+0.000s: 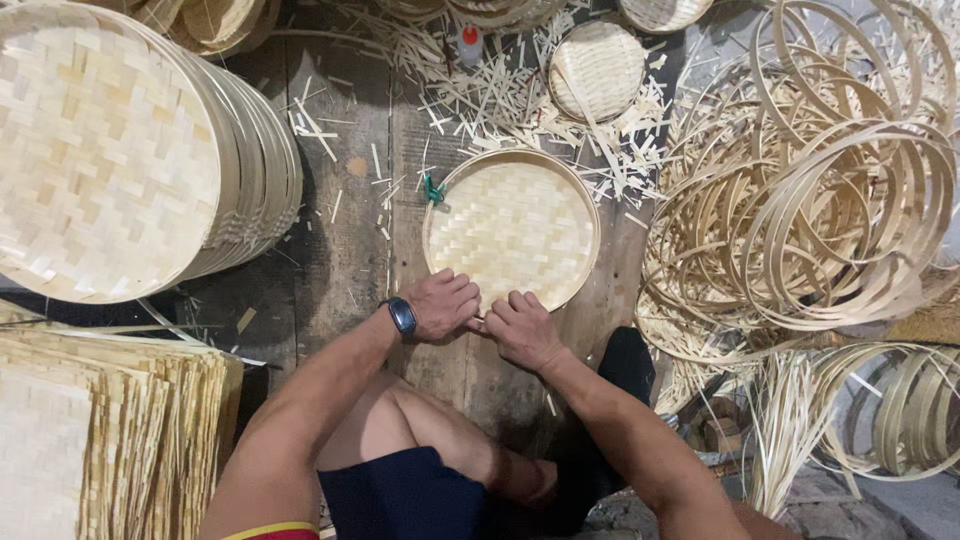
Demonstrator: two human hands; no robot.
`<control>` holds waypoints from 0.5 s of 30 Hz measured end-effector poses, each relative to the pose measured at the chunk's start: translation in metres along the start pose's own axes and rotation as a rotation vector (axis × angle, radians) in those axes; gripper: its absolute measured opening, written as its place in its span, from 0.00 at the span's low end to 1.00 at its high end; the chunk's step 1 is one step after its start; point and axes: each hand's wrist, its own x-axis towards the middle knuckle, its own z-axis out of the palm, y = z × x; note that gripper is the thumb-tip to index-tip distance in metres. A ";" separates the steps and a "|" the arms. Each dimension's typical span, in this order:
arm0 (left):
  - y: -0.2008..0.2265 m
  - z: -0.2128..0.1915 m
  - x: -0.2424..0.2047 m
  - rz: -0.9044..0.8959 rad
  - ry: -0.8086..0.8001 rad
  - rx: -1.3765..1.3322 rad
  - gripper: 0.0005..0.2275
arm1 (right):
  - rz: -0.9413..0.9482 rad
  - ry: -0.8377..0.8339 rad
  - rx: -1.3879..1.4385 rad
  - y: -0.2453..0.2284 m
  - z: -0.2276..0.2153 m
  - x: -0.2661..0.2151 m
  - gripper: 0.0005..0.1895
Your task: The person fits a woven bamboo disc into a circular wooden frame and secures it by hand, using a small clip to hold the components together.
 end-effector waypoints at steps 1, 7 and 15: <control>-0.001 -0.001 0.001 0.003 0.008 -0.020 0.11 | -0.002 -0.011 0.028 0.002 -0.003 0.000 0.11; 0.009 -0.006 0.000 -0.056 -0.034 0.016 0.12 | 0.007 -0.026 0.086 0.005 -0.006 -0.011 0.11; 0.002 0.004 0.002 -0.020 0.009 0.031 0.13 | 0.039 -0.075 0.001 0.006 0.011 -0.009 0.10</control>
